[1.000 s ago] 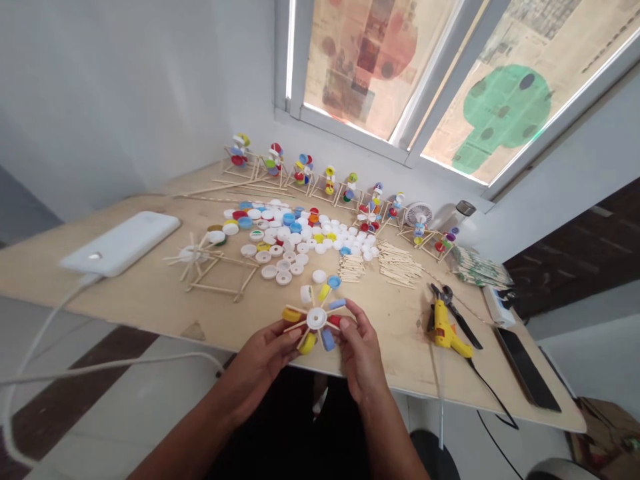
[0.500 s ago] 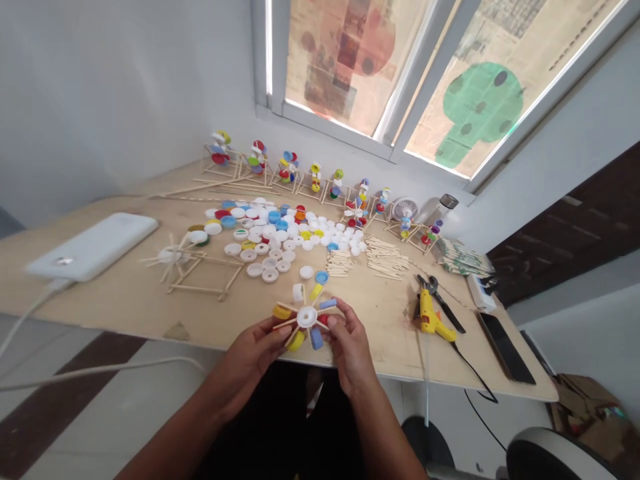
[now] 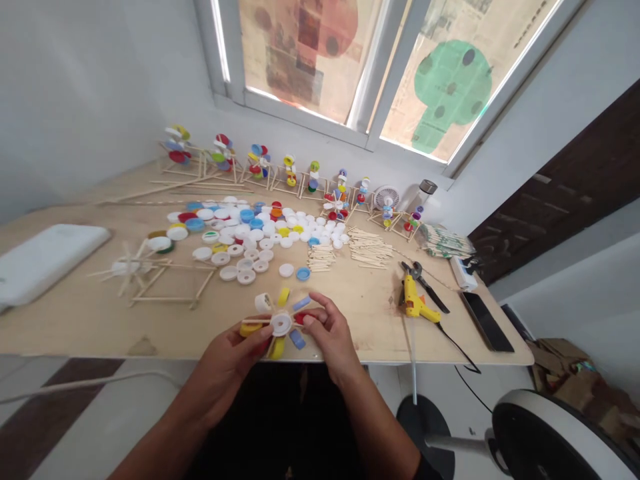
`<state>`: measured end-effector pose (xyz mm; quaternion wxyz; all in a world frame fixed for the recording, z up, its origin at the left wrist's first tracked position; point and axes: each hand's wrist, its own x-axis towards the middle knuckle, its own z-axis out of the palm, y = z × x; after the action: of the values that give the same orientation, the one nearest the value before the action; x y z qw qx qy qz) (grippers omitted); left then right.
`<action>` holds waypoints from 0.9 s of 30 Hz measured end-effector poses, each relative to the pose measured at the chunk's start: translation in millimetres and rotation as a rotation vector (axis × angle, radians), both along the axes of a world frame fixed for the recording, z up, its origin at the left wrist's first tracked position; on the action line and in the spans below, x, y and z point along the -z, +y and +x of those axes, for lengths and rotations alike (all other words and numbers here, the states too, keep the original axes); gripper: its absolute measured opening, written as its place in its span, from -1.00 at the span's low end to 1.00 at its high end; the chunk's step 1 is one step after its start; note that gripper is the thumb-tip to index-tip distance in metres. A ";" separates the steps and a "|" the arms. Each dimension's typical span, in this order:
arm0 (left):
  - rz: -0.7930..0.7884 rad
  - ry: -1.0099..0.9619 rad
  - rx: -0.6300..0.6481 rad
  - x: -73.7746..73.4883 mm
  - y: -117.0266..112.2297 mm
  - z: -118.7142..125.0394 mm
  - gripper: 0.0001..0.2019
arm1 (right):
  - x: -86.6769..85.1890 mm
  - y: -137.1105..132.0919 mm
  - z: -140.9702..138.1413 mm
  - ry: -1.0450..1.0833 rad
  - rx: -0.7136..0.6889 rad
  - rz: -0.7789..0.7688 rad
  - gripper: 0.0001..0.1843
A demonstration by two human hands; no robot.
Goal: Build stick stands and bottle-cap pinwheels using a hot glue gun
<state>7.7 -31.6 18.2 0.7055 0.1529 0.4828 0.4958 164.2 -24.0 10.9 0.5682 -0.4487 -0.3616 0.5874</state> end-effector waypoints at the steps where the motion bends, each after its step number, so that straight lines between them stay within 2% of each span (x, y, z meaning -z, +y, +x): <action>1: -0.018 0.000 -0.009 -3.3 0.0 0.7 -0.74 | 1.0 2.8 4.9 -0.039 0.013 0.031 -0.49; 4: -0.068 0.003 -0.044 -10.5 0.9 1.5 -0.78 | 4.4 18.2 29.9 -0.234 0.142 0.105 -0.62; 6: -0.093 0.009 -0.048 -11.6 1.9 0.6 -0.80 | 6.7 32.8 51.8 -0.481 0.274 0.135 -0.69; 7: -0.102 0.012 -0.040 -11.1 2.4 -0.4 -0.80 | 7.6 40.5 62.7 -0.671 0.330 0.138 -0.69; 10: -0.112 0.014 0.005 -6.9 3.4 -4.6 -0.75 | 8.6 62.0 88.5 -0.882 0.397 0.082 -0.71; 14: -0.118 -0.001 0.063 -2.6 5.2 -10.6 -0.67 | 5.6 83.3 101.5 -1.171 0.383 -0.007 -0.67; 19: -0.133 0.026 0.026 -2.3 10.4 -14.8 -0.65 | 0.5 100.3 103.0 -1.481 0.294 -0.105 -0.61; 27: -0.119 0.049 -0.053 5.2 21.8 -15.6 -0.71 | -1.5 116.5 109.9 -1.769 0.227 -0.192 -0.63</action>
<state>-8.0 -9.7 13.0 0.6880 0.1098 0.5325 0.4807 274.0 92.4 12.3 0.0964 -0.8159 -0.5701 -0.0050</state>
